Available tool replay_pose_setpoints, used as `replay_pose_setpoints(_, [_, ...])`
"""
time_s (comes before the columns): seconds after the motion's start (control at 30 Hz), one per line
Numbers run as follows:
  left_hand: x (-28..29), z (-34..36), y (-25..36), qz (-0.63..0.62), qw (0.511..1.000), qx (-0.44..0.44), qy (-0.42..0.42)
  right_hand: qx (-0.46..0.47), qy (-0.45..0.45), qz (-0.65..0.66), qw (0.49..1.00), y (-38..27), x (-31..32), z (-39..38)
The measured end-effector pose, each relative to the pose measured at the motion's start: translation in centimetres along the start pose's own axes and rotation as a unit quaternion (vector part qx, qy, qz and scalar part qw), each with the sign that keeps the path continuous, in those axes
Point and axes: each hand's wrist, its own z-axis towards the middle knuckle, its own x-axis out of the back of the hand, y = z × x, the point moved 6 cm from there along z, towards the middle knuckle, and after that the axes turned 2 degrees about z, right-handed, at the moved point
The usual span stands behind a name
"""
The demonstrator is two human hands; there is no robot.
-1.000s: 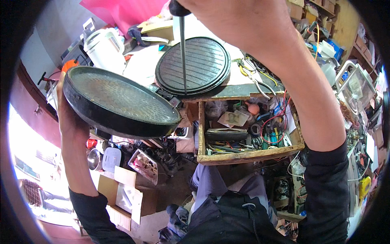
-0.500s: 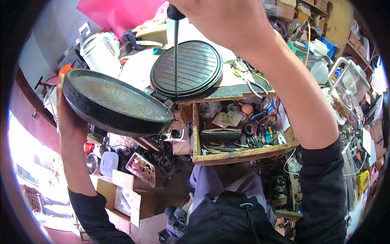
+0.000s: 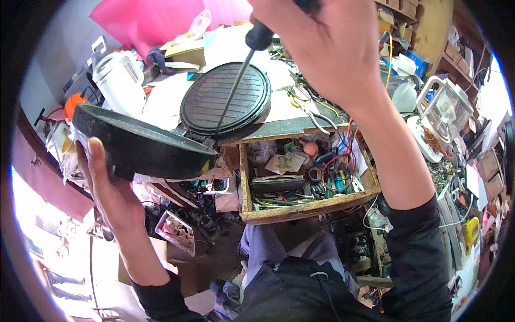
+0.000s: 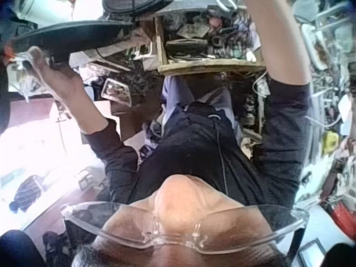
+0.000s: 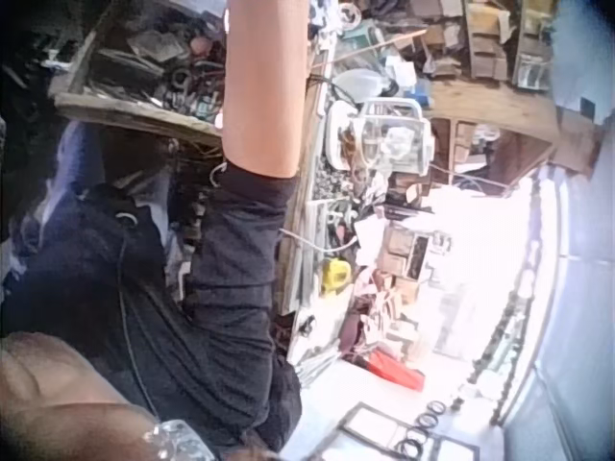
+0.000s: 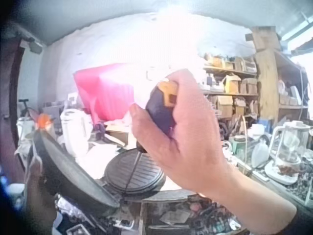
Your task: The person disassembles a round electric grill by removing screws from the lid and base using a screwdriver. They separate the top and bottom plates, inspect the interior, and then reassemble the unit by screwing the parts back together.
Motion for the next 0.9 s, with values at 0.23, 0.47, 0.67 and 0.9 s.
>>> replay_pose_setpoints(0.23, [-2.5, -0.4, 1.3, 0.064, 0.996, -0.064, 0.013, -0.128, 0.07, 0.038, 0.989, 0.6, 5.7, -2.0])
replay_pose_setpoints(0.47, [-0.3, -0.5, 2.1, 0.074, 0.995, -0.073, 0.003, -0.188, 0.135, 0.027, 0.973, 3.9, 5.3, -9.9])
replay_pose_setpoints(0.67, [0.9, 0.0, 1.4, 0.063, 0.997, -0.05, -0.006, -0.046, -0.125, -0.275, 0.952, 7.7, 1.2, -18.4])
replay_pose_setpoints(0.9, [2.2, -1.4, 1.6, 0.065, 0.998, 0.007, -0.011, -0.142, -0.357, -0.309, 0.87, 12.5, -2.8, -24.8])
